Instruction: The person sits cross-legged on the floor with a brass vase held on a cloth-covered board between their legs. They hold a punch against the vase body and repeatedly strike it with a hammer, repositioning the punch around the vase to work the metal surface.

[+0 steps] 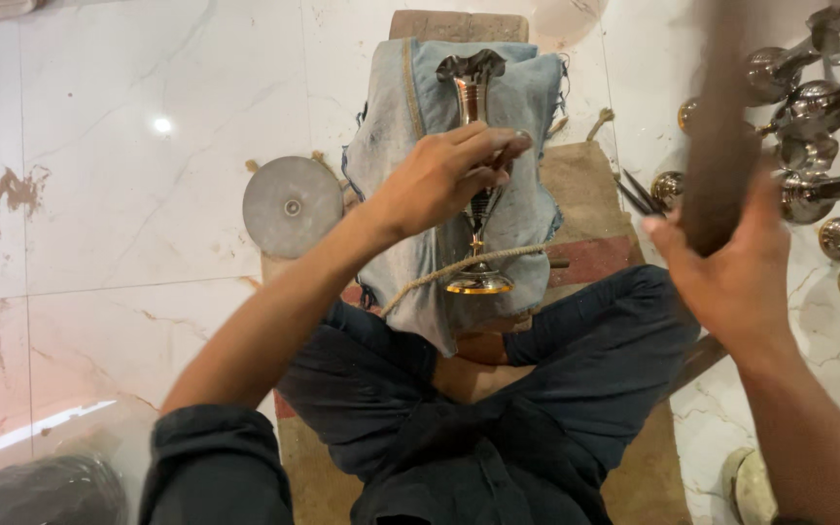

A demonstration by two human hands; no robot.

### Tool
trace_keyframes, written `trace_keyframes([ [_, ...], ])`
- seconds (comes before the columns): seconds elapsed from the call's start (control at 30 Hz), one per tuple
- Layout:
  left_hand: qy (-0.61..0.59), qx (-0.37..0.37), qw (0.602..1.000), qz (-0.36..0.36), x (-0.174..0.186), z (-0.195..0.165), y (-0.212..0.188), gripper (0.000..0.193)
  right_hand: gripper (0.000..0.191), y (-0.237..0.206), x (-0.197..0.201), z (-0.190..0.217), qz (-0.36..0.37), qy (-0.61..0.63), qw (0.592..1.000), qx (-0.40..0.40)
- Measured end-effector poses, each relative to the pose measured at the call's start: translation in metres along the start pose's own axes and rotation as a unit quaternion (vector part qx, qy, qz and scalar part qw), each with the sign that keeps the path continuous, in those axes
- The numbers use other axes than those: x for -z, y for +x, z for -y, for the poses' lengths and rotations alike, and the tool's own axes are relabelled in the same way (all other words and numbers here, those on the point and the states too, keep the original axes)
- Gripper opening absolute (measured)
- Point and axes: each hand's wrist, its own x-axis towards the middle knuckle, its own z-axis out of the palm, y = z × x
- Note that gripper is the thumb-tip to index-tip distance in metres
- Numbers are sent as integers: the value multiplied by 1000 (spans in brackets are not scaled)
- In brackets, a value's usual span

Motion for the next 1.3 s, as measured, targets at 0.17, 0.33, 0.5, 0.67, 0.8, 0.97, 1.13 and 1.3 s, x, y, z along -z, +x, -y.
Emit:
trace_keyframes([
  [0.17, -45, 33, 990, -130, -18, 2, -15, 41, 48, 23, 27, -3, 21, 65, 997, 44],
  [0.33, 5, 42, 990, -135, -21, 4, -21, 32, 66, 44, 58, 31, 156, -310, 928, 132],
  [0.5, -45, 108, 966, -232, -40, -6, -28, 29, 75, 74, 58, 98, 148, -235, 938, 207],
  [0.67, -75, 136, 920, -360, -72, -8, -40, 22, 73, 83, 69, 131, 268, -394, 863, 170],
  [0.8, 159, 56, 896, -411, -92, 3, -53, 27, 75, 75, 72, 139, 167, -349, 855, 344],
  [0.97, -46, 130, 896, -423, -93, 18, -56, 30, 80, 44, 65, 117, 217, -542, 770, 257],
  [1.13, -61, 118, 963, -233, -50, 17, -24, 40, 80, 36, 22, 46, 160, -215, 961, 77],
  [1.3, 28, 64, 997, -22, -12, -3, 11, 49, 93, 21, -21, -3, 226, -182, 957, 28],
])
